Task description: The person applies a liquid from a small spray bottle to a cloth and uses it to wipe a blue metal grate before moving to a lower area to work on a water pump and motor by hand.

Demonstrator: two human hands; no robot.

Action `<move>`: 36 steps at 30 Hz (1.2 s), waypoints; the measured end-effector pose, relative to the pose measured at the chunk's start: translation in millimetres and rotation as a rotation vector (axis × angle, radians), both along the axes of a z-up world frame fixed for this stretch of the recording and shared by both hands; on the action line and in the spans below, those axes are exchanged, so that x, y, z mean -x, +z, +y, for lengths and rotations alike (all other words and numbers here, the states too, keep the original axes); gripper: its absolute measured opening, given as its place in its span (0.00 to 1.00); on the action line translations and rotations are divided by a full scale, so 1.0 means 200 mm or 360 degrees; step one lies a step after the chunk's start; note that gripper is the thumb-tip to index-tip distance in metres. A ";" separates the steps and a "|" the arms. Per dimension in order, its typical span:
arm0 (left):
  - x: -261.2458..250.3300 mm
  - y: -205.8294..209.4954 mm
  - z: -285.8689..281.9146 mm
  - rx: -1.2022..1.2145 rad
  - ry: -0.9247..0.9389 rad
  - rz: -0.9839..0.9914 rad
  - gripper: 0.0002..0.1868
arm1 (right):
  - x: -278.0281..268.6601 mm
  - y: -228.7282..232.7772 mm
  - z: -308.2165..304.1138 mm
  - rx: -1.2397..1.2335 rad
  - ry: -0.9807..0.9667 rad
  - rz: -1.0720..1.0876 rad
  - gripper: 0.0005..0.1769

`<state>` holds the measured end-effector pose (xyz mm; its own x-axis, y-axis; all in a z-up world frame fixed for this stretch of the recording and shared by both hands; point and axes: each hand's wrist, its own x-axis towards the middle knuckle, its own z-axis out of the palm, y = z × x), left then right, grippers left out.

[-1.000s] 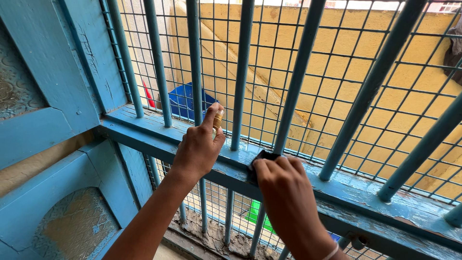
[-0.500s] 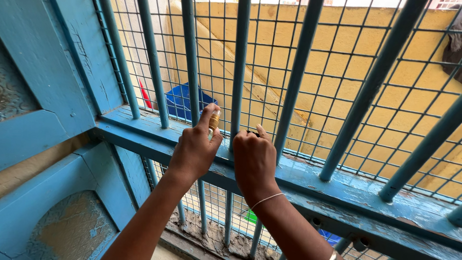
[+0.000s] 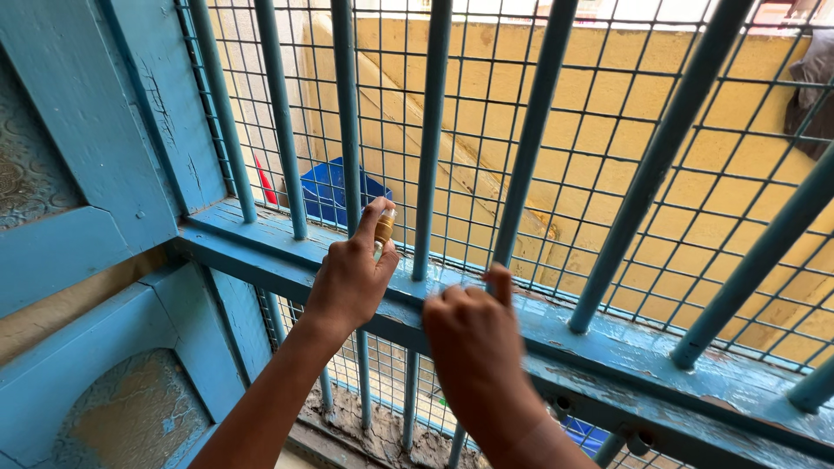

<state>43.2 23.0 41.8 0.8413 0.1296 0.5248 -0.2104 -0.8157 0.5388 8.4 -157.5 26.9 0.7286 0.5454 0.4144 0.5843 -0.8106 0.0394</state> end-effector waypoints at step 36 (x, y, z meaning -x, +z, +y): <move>0.10 -0.04 0.46 0.0539 -0.0008 -0.0103 0.26 | -0.20 0.03 0.59 0.0077 0.0075 -0.0306 0.11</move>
<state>23.8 114.4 34.0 0.8088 0.3015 0.5049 -0.2563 -0.5919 0.7641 48.5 -40.5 33.3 0.6118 0.5996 0.5159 0.5994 -0.7770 0.1923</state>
